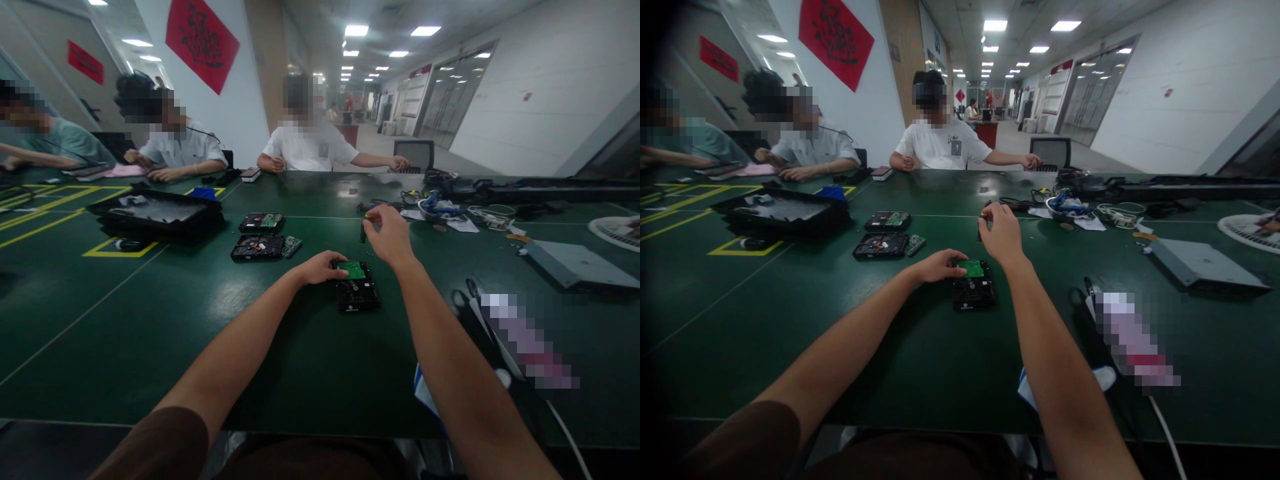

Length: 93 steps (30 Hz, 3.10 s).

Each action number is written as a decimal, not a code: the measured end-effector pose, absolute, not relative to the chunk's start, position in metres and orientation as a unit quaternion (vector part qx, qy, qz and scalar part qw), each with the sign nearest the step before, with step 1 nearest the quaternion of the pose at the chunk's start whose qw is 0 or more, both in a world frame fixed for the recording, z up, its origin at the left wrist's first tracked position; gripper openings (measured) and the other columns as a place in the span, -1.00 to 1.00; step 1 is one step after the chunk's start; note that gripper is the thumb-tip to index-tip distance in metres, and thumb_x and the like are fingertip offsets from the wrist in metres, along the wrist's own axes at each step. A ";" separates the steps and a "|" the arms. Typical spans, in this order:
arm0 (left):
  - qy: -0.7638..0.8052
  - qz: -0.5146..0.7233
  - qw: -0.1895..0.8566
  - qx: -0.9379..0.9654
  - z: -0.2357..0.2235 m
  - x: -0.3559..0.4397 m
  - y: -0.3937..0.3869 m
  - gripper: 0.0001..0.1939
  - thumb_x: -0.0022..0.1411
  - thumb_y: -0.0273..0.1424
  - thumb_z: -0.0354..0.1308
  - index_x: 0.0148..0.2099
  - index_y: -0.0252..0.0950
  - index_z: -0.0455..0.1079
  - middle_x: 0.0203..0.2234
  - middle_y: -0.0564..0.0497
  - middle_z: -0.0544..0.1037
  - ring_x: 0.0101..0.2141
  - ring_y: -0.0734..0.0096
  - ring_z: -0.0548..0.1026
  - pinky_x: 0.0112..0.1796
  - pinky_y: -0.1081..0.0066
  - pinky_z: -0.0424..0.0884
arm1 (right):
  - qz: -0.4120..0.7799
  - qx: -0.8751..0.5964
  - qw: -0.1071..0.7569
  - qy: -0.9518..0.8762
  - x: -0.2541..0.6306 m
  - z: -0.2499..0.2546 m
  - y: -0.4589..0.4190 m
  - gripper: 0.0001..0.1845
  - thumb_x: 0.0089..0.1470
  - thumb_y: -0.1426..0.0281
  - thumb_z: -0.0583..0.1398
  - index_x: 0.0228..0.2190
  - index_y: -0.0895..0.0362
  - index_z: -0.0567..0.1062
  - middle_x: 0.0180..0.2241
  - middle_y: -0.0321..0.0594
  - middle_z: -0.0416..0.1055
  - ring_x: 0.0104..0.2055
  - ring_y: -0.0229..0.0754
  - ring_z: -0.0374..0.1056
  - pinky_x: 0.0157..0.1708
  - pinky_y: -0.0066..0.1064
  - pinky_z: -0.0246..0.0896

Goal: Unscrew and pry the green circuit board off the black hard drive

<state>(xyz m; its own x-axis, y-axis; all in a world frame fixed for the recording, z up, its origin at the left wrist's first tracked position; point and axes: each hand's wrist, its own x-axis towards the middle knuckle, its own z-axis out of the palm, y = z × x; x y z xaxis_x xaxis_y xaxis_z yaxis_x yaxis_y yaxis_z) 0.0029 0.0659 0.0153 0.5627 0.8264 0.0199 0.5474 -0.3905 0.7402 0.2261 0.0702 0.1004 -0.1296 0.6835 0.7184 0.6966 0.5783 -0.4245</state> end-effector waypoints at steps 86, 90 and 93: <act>0.420 0.190 0.360 0.811 0.018 0.003 0.065 -0.26 0.19 0.02 0.26 0.26 -0.37 0.35 -0.45 0.04 0.49 -0.50 0.40 0.42 -0.44 0.42 0.28 | 0.015 -0.480 0.476 -0.736 0.228 0.098 0.073 -0.83 0.10 0.36 0.25 -0.24 0.04 0.39 -0.23 -0.11 0.50 -0.20 0.00 0.44 -0.14 -0.09 0.36; 0.422 0.191 0.367 0.807 0.016 0.003 0.065 -0.25 0.19 0.02 0.27 0.26 -0.37 0.35 -0.43 0.04 0.50 -0.49 0.39 0.43 -0.43 0.42 0.29 | 0.013 -0.458 0.474 -0.752 0.227 0.097 0.072 -0.88 0.16 0.34 0.21 -0.22 0.04 0.40 -0.23 -0.13 0.49 -0.19 -0.03 0.44 -0.12 -0.10 0.35; 0.425 0.196 0.359 0.807 0.015 0.003 0.066 -0.26 0.18 0.02 0.27 0.24 -0.36 0.37 -0.42 0.02 0.51 -0.47 0.38 0.43 -0.41 0.41 0.30 | -0.003 -0.452 0.465 -0.761 0.227 0.099 0.070 -0.88 0.15 0.38 0.20 -0.21 0.04 0.42 -0.22 -0.12 0.48 -0.17 -0.02 0.43 -0.09 -0.09 0.34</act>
<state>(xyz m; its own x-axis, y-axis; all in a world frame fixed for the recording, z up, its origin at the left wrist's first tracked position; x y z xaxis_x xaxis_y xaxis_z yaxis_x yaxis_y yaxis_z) 0.0030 0.0657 0.0150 0.5620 0.8270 0.0118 0.5452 -0.3811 0.7467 0.2266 0.0705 0.0989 -0.1595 0.6846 0.7113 0.6907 0.5921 -0.4151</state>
